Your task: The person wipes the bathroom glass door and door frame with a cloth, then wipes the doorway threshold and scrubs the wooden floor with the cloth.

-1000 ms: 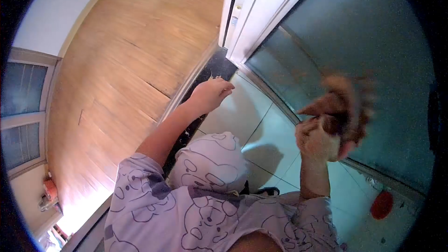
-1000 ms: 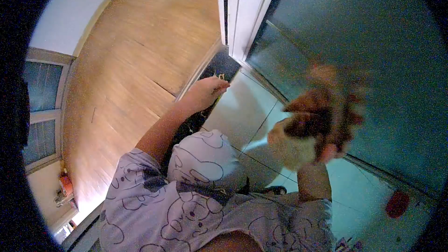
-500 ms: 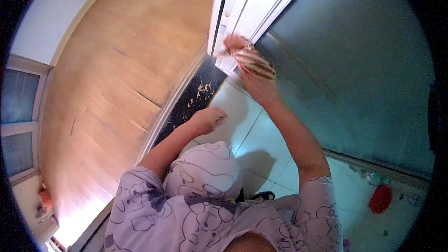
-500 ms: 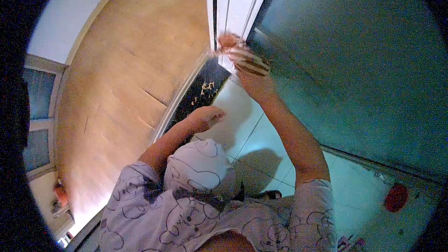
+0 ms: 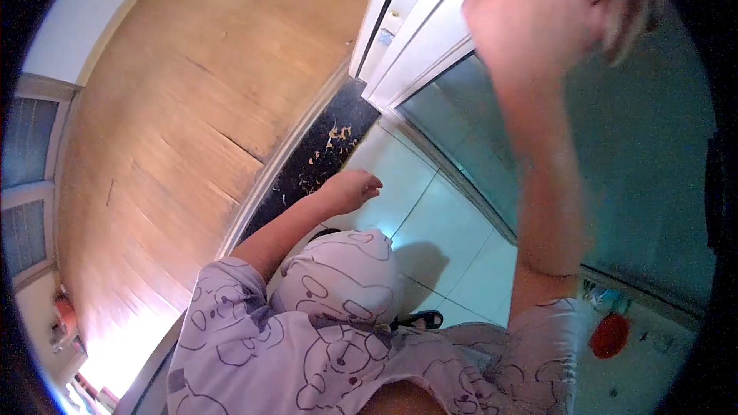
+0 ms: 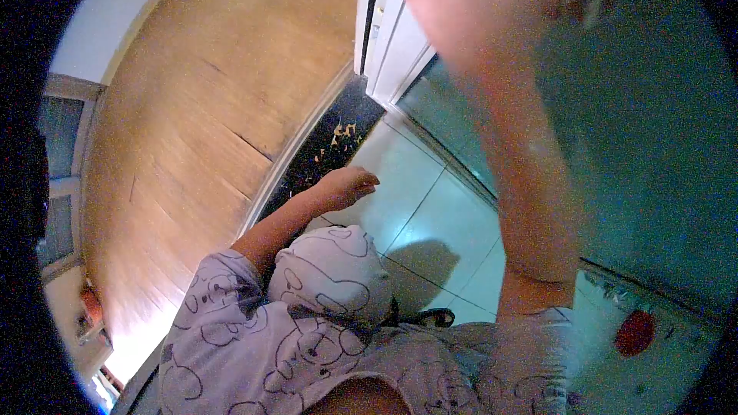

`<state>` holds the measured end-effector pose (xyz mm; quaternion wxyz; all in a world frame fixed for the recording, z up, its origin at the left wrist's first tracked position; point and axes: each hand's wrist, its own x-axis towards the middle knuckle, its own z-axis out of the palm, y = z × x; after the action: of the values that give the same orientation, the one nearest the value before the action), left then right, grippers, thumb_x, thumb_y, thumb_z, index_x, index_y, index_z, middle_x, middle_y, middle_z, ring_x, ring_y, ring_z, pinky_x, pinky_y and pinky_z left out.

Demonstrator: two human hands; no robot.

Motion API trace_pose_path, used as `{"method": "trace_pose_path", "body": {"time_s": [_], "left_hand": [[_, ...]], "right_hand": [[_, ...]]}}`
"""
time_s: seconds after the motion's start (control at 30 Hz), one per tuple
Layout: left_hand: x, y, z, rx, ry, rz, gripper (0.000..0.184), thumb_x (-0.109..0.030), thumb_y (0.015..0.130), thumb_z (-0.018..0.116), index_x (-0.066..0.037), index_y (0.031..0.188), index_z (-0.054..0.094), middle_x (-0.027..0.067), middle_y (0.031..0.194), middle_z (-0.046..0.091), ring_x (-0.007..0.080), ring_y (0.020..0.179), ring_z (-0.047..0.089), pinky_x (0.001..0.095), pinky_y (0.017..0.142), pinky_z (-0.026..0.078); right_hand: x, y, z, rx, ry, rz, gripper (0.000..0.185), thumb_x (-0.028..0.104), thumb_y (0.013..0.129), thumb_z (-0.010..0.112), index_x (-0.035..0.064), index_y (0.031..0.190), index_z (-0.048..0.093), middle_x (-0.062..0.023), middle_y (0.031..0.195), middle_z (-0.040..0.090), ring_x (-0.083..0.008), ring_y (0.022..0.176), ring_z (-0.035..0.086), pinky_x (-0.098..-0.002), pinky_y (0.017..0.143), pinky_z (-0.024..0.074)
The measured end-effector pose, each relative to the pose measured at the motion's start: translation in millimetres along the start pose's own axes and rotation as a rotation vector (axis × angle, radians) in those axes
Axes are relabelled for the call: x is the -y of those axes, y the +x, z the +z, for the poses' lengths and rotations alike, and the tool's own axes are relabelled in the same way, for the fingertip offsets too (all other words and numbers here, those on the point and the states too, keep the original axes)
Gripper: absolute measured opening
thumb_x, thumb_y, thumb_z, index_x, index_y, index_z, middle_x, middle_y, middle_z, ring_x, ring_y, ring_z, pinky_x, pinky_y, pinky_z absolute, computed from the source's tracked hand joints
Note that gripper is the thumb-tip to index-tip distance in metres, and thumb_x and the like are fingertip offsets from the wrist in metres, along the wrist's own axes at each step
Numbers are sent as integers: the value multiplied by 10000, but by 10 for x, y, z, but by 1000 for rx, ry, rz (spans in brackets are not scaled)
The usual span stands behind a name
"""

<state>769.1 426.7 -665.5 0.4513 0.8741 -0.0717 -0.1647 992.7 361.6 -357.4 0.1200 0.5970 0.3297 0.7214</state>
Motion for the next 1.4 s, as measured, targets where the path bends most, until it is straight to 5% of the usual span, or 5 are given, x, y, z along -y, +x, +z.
{"method": "trace_pose_path", "body": {"time_s": [0.6, 1.13, 1.23, 1.33, 1.4], "left_hand": [[169, -327, 442, 100, -17, -115, 291, -262, 904, 501, -49, 1073, 605, 159, 1016, 619, 347, 953, 582, 431, 834, 460], [-34, -254, 595, 262, -30, -183, 265, -226, 862, 578, -29, 1033, 623, 158, 966, 649, 308, 887, 625, 385, 770, 488], [-46, -275, 545, 196, -150, -268, 295, -228, 880, 562, -19, 1082, 609, 165, 998, 645, 279, 911, 634, 341, 795, 488], [0, -341, 531, 156, -142, -380, 312, -254, 898, 547, -20, 1096, 602, 157, 1044, 641, 288, 958, 619, 353, 836, 466], [50, -317, 575, 190, -89, -360, 302, -233, 896, 555, -12, 1096, 599, 151, 1022, 650, 259, 951, 626, 336, 826, 475]], "right_hand": [[1396, -2346, -854, 1076, 851, 12, 332, 199, 854, 532, 39, 1142, 563, -184, 1264, 498, -340, 1195, 443, -441, 1006, 343], [1780, -2942, -1160, 851, 603, -91, 380, 175, 821, 538, 121, 1197, 529, -49, 1238, 528, -181, 1166, 487, -330, 990, 387], [1627, -3042, -1066, 1939, 1466, 951, 419, 148, 833, 494, 55, 1242, 495, -107, 1319, 464, -242, 1241, 412, -368, 1044, 327], [1759, -3718, -1175, 1858, 1146, 405, 417, 131, 848, 457, 97, 1264, 480, -79, 1335, 452, -231, 1240, 413, -364, 1047, 328], [1475, -3947, -1317, 860, 543, -343, 303, 284, 887, 503, 135, 1147, 551, -65, 1133, 588, -240, 1064, 547, -331, 928, 447]]}}
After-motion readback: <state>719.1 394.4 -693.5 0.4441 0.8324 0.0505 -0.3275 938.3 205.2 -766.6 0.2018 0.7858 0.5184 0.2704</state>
